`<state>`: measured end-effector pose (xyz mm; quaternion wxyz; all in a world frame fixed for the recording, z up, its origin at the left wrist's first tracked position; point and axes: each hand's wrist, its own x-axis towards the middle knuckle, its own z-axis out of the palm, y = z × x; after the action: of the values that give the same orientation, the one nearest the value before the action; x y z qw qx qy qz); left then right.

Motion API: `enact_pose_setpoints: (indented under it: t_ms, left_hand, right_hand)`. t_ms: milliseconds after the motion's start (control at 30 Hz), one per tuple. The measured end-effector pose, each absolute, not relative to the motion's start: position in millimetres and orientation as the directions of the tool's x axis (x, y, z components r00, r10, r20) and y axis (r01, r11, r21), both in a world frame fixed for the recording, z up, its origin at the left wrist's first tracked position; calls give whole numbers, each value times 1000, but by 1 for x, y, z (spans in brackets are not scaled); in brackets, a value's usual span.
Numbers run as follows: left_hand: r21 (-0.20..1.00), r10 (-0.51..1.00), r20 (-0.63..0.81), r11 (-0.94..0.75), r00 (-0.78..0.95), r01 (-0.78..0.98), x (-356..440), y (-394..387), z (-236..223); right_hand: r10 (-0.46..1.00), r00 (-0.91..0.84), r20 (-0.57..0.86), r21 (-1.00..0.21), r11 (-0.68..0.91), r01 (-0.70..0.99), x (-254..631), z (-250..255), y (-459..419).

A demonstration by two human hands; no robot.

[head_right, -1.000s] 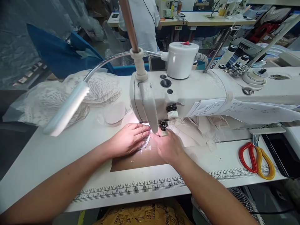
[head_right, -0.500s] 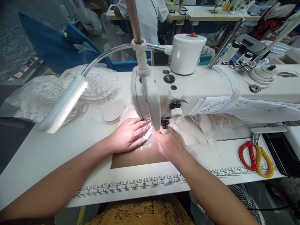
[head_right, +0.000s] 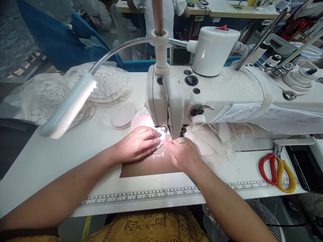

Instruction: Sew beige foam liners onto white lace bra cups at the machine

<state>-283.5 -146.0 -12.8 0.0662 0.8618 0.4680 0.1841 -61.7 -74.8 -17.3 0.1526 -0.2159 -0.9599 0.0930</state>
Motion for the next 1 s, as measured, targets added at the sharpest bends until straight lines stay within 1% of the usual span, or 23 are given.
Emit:
enact_pose_setpoints:
  t_ms: [133,200,333,400,533,667,767,867,1000]
  left_hand:
    - [299,883,224,-465,413,833,-277,-145,-12]
    - [330,906,212,-419,366,846,-276,-144,-11]
    - [487,925,191,-379,327,787,-277,-143,-7]
    - [540,934,175,-357,313,762,-278,-143,-4]
    - [574,936,169,-347,308,742,-278,-143,-2]
    - [585,931,162,-357,326,729,-279,-144,-3]
    - [551,909,178,-410,378,727,-283,-146,-5]
    - [436,869,208,-494,450,752,-286,-147,-10]
    - [285,821,246,-569,515,771,-287,-147,-16]
  right_hand:
    - [446,-863,238,-261,885,386,-62,-18,-74]
    - [447,-862,240,-278,882,380,-61,-19,-73]
    - [457,-854,250,-312,873,376,-59,-21,-73]
    - [472,-844,256,-323,864,386,-60,-20,-74]
    - [525,-811,259,-335,836,434,-62,-19,-75]
    - [435,-845,310,-275,892,358,-60,-20,-74]
    - [379,-854,357,-221,922,317,-58,-22,-73]
    - [354,-856,377,-188,934,304,-57,-22,-73]
    - [344,-868,358,-191,937,292,-57,-22,-72]
